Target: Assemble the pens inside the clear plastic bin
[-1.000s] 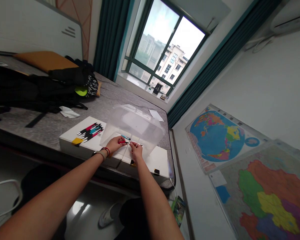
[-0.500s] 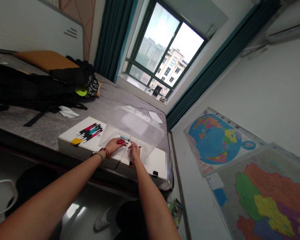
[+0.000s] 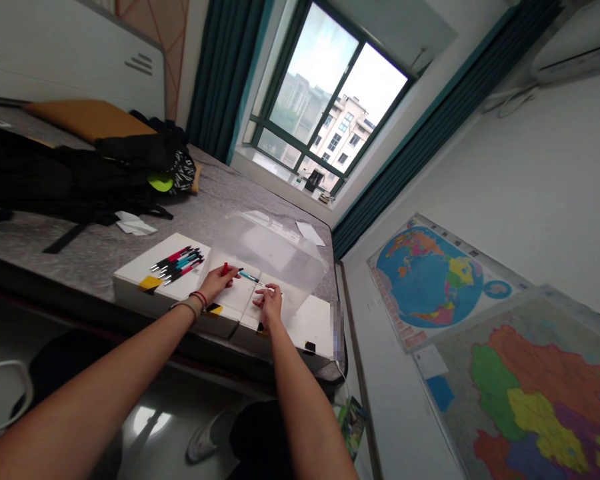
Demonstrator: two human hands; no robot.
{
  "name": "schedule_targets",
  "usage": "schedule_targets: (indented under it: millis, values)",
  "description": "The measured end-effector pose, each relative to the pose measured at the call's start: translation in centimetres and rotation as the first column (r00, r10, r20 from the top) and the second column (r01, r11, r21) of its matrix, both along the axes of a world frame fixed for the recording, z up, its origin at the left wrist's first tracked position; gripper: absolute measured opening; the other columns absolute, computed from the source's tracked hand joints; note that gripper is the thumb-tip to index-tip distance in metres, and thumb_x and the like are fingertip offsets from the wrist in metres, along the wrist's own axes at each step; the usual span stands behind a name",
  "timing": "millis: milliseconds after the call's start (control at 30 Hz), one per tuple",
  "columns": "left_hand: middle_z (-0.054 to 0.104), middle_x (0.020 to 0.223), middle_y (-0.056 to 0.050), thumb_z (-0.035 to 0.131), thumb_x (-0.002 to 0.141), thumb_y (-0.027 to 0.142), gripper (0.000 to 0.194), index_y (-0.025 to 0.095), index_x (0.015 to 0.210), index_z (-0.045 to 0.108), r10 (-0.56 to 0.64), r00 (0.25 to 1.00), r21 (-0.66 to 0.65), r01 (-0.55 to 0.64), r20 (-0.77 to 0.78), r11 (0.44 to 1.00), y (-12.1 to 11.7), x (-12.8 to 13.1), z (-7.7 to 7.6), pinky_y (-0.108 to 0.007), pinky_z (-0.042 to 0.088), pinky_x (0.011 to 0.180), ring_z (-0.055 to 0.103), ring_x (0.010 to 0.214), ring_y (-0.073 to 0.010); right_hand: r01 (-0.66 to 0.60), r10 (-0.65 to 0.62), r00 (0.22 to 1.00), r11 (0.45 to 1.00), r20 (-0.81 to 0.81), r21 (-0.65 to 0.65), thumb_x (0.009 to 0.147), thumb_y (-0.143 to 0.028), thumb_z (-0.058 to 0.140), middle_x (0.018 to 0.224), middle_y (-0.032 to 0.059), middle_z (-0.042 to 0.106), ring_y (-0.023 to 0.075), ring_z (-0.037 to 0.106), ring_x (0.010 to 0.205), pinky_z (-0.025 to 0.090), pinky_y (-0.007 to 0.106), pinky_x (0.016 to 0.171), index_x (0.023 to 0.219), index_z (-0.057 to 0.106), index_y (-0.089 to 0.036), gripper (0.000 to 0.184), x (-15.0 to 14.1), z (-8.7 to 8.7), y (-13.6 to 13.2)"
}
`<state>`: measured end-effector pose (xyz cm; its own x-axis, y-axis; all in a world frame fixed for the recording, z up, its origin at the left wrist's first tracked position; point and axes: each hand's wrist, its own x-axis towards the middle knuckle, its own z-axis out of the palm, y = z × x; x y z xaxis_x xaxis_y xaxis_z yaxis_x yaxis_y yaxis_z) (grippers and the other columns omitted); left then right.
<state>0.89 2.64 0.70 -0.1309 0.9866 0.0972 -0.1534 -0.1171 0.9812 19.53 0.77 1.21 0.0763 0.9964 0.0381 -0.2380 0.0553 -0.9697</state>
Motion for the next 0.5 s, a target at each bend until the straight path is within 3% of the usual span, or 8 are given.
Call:
schedule_targets:
  millis: [167,300,500]
  values:
    - [0.07,0.083,-0.007,0.071,0.065,0.057,0.052,0.016,0.097,0.065,-0.02,0.992,0.027,0.024,-0.128,0.999,-0.4,0.2,-0.1,-0.025,0.049,0.057,0.064,0.078,-0.0188,-0.027,0.025,0.998,0.998,-0.054,-0.05,0.075,-0.025,0.059,0.075,0.0036,0.071,0.0079,0.053,0.046,0.055,0.027,0.057,0.088,0.056,-0.017,0.015,0.3,0.2,-0.1]
    - [0.07,0.087,-0.006,0.072,0.064,0.053,0.047,0.017,0.093,0.065,-0.039,0.976,0.052,0.052,-0.214,0.997,-0.3,0.5,-0.1,-0.025,0.049,0.056,0.062,0.075,-0.0172,-0.081,0.071,0.988,0.994,-0.135,-0.068,0.079,-0.031,0.052,0.089,0.0105,0.073,0.0109,0.06,0.055,0.055,0.028,0.061,0.09,0.064,-0.014,0.023,0.6,0.7,-0.3]
    - [0.069,0.08,-0.004,0.072,0.066,0.048,0.036,0.017,0.083,0.063,-0.042,0.959,0.159,0.09,-0.28,0.983,-0.4,0.8,0.1,-0.031,0.05,0.075,0.063,0.077,-0.0171,-0.065,0.056,0.992,0.995,-0.11,-0.076,0.071,-0.027,0.07,0.097,0.0103,0.073,0.0109,0.063,0.062,0.054,0.025,0.063,0.094,0.066,-0.015,0.027,0.3,1.2,-0.8]
